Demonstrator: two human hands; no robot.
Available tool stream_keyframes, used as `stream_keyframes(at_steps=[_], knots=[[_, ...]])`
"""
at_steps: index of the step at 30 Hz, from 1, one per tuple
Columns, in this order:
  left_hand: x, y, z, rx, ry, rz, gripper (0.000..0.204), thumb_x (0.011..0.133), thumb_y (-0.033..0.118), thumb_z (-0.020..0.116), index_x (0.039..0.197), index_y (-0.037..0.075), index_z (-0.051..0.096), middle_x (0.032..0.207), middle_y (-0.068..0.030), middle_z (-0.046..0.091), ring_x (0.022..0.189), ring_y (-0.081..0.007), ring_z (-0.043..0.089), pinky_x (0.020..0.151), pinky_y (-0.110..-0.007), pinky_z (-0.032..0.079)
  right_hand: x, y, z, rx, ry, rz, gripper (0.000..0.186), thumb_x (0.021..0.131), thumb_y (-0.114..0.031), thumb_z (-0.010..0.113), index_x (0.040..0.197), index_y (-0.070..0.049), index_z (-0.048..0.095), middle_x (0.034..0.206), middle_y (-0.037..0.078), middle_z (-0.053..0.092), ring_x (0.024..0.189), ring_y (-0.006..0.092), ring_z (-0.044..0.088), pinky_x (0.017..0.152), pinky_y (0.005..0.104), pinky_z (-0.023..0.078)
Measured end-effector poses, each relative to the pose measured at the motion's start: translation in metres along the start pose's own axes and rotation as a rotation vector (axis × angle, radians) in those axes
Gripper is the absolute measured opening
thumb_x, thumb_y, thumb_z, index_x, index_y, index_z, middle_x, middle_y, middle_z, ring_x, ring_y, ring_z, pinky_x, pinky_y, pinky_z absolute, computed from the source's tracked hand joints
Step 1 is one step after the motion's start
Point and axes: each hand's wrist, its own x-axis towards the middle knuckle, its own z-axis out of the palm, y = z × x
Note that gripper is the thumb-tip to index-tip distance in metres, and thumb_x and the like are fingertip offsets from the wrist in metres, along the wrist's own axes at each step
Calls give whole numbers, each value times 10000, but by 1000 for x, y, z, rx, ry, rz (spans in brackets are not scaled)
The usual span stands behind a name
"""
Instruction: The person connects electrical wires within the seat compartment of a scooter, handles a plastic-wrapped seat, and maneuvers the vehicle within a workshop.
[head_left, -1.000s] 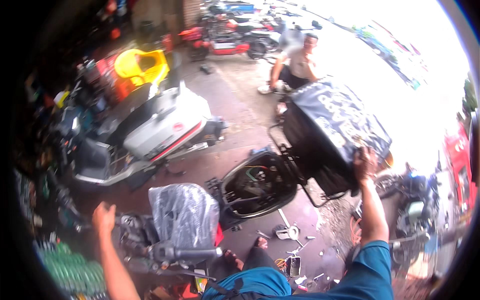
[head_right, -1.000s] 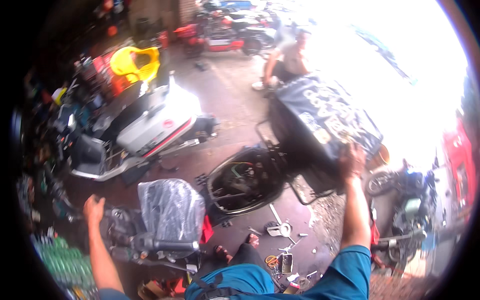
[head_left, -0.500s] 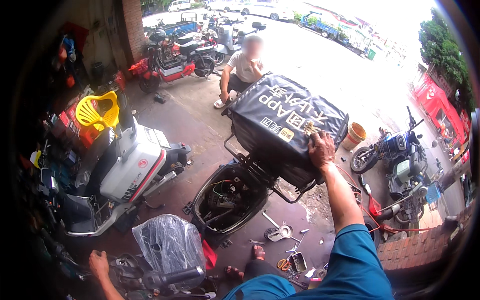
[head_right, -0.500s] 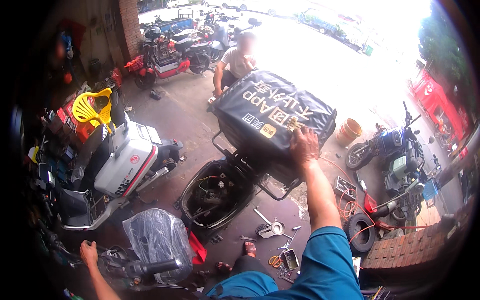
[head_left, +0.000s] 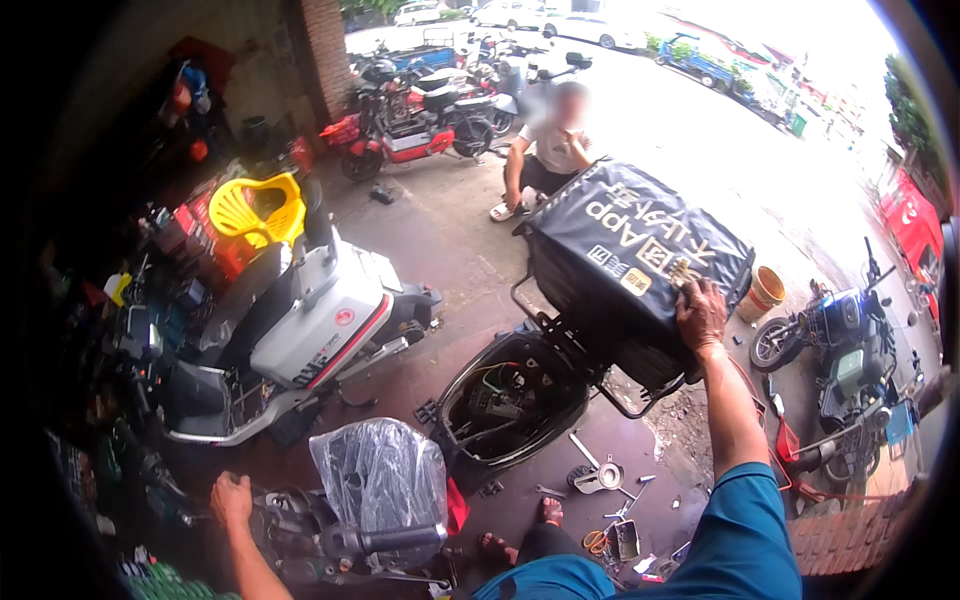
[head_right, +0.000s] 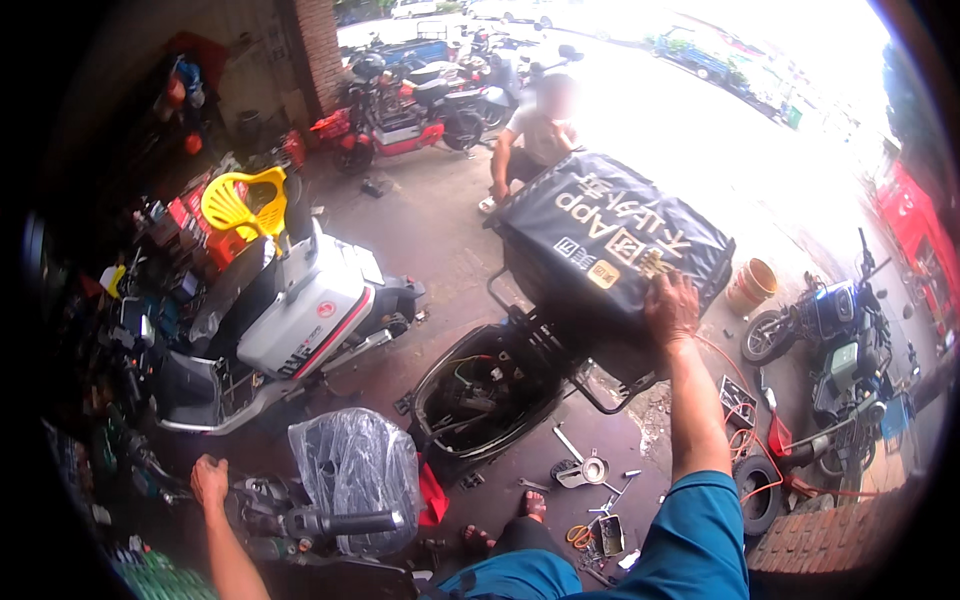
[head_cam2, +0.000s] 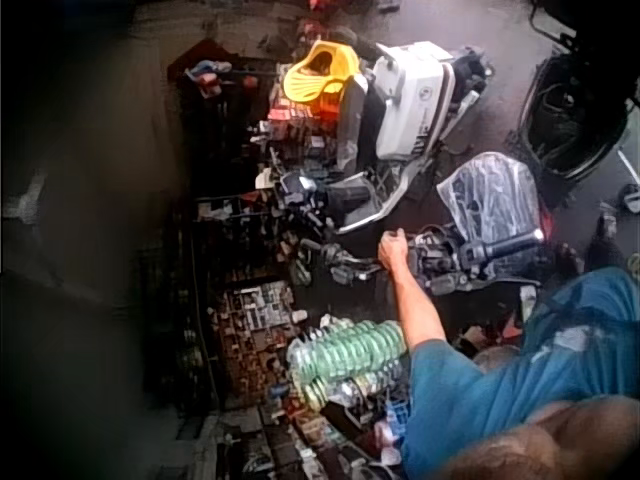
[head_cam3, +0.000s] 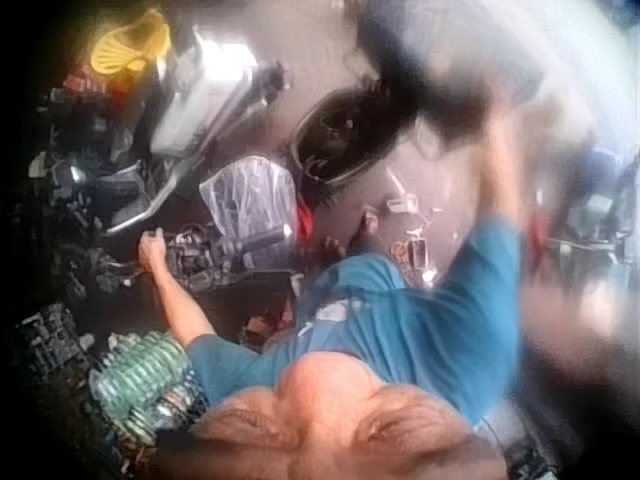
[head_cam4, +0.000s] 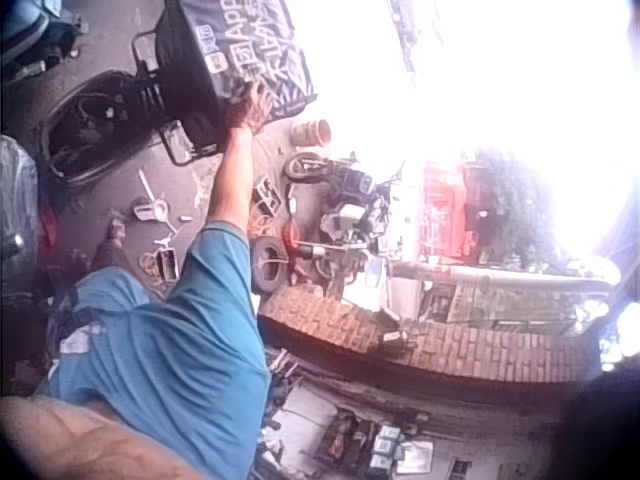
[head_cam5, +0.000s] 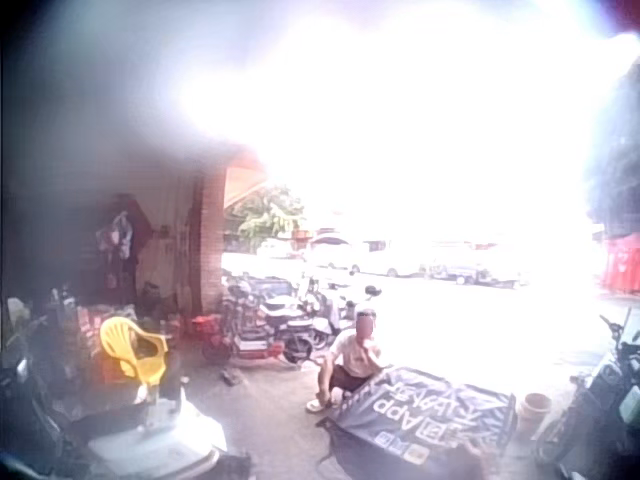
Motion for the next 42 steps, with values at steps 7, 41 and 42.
stream_keyframes(at_steps=[7, 41, 42], knots=[[3, 0, 5, 10, -11, -7, 304, 773, 299, 620, 922, 38, 663, 934, -205, 653, 923, -373, 613, 825, -450, 469, 4, -1, -8, 4, -63, -3, 150, 781, -140, 579, 912, -71, 601, 962, 114, 563, 936, 316, 535, 807, 405, 430], [7, -2, -1, -2, -45, -35, 271, 787, 295, 636, 884, 43, 653, 897, -177, 663, 915, -360, 619, 810, -438, 486, 5, 8, -1, -92, -155, -57, 177, 841, -155, 522, 972, -56, 589, 985, 158, 565, 921, 356, 537, 811, 443, 416], [8, -2, -1, 1, -48, -36, 270, 787, 294, 636, 884, 41, 652, 899, -176, 663, 917, -360, 619, 811, -437, 486, 5, 8, 4, -73, -142, -60, 183, 839, -156, 524, 976, -54, 590, 983, 160, 566, 928, 357, 537, 813, 442, 417]])
